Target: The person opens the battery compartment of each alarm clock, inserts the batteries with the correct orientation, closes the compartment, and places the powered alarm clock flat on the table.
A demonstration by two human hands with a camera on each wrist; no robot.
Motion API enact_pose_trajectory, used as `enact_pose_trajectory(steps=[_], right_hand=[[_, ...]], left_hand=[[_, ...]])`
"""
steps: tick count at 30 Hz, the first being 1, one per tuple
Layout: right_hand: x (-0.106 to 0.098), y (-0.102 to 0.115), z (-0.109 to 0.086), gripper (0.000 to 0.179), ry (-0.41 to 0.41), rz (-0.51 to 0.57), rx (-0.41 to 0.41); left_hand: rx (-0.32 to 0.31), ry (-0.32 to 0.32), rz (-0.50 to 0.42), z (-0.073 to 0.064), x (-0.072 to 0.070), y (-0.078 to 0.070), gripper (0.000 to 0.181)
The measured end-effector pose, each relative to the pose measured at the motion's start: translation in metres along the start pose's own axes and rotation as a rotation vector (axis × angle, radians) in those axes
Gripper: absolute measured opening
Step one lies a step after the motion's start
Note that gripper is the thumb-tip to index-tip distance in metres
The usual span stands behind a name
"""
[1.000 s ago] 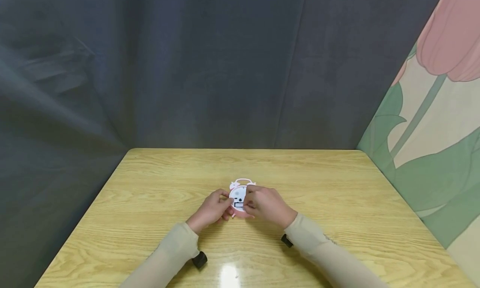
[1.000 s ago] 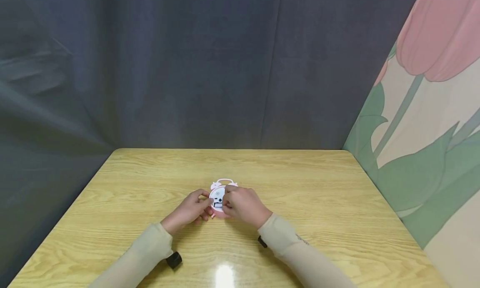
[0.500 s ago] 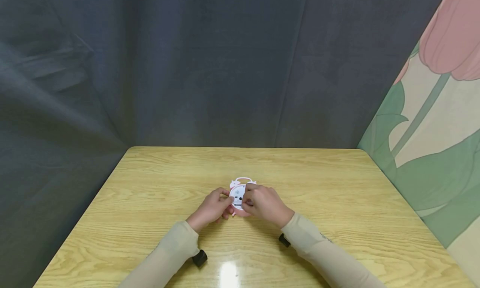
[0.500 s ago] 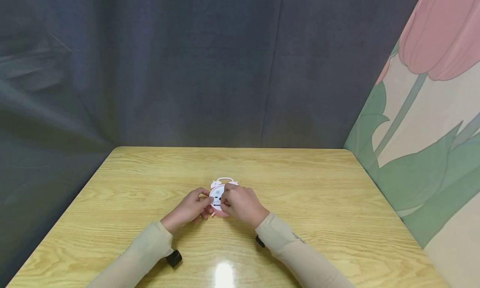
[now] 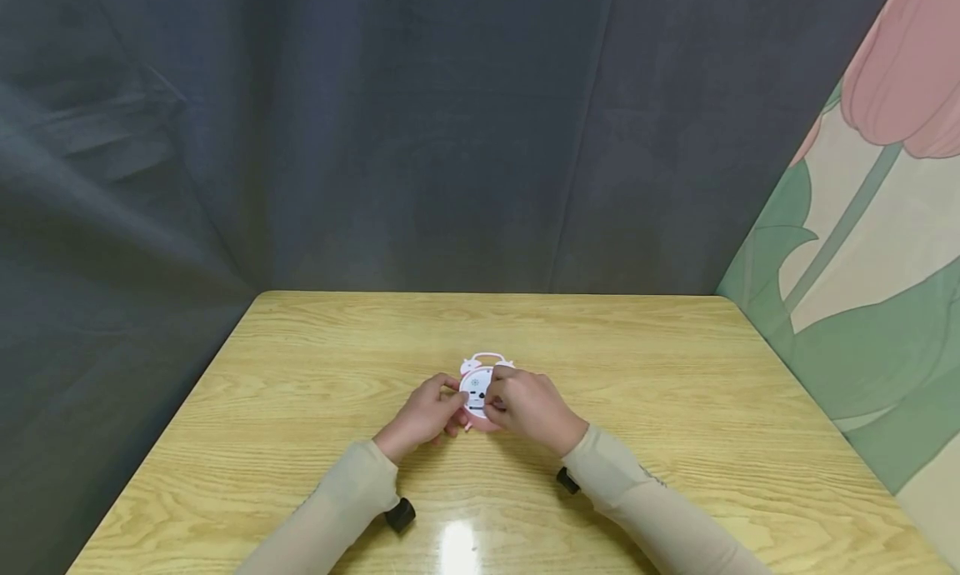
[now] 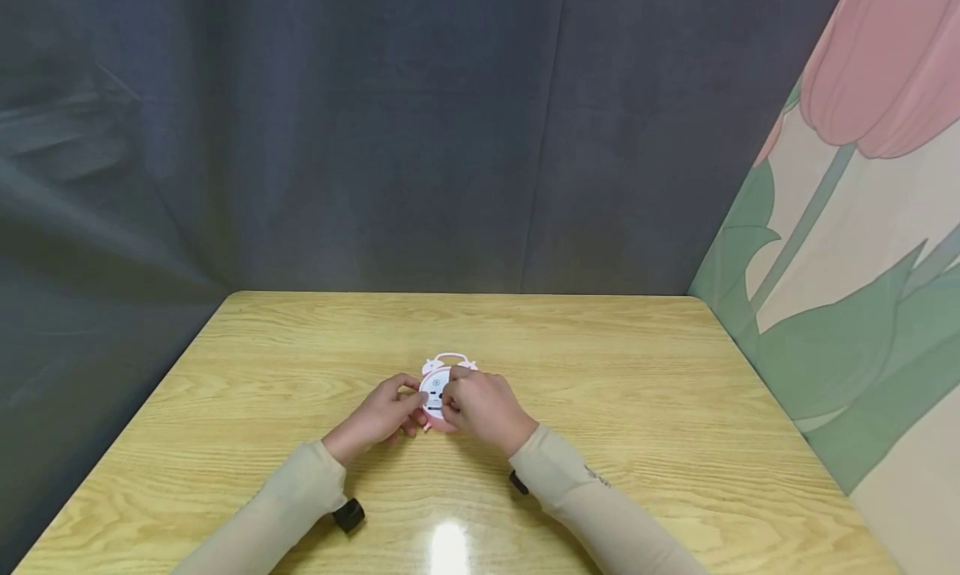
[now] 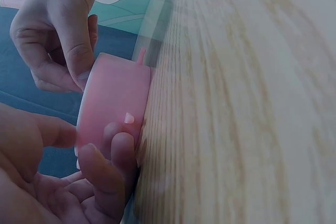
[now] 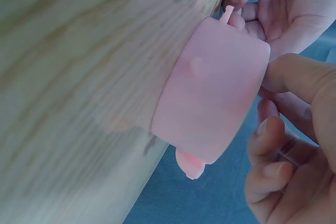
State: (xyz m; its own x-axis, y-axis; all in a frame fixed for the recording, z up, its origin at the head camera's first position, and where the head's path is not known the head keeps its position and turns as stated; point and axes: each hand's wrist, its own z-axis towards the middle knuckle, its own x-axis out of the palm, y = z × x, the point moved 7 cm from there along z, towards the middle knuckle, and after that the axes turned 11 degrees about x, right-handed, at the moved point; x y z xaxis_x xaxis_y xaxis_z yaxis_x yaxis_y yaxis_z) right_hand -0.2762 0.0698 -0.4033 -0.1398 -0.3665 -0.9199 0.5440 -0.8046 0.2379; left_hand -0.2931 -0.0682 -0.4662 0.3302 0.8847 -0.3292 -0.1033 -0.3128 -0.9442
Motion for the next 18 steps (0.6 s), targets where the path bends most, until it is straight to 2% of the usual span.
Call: enact_pose_trajectory(steps=[6,11,18], right_hand=[[-0.001,-0.001,0.000,0.016,0.009,0.003,0.023],[0.002,-0.003,0.002,0.011,0.061,0.032,0.071],[0.009,-0.015,0.005,0.006,0.106,0.200,0.190]], left_hand=[[0.008,-0.002,0.003,0.000,0.000,-0.001,0.032],[0.014,-0.010,-0.002,0.000,0.000,-0.001,0.031],[0.004,-0.009,0.012,-0.001,0.000,0.000,0.040]])
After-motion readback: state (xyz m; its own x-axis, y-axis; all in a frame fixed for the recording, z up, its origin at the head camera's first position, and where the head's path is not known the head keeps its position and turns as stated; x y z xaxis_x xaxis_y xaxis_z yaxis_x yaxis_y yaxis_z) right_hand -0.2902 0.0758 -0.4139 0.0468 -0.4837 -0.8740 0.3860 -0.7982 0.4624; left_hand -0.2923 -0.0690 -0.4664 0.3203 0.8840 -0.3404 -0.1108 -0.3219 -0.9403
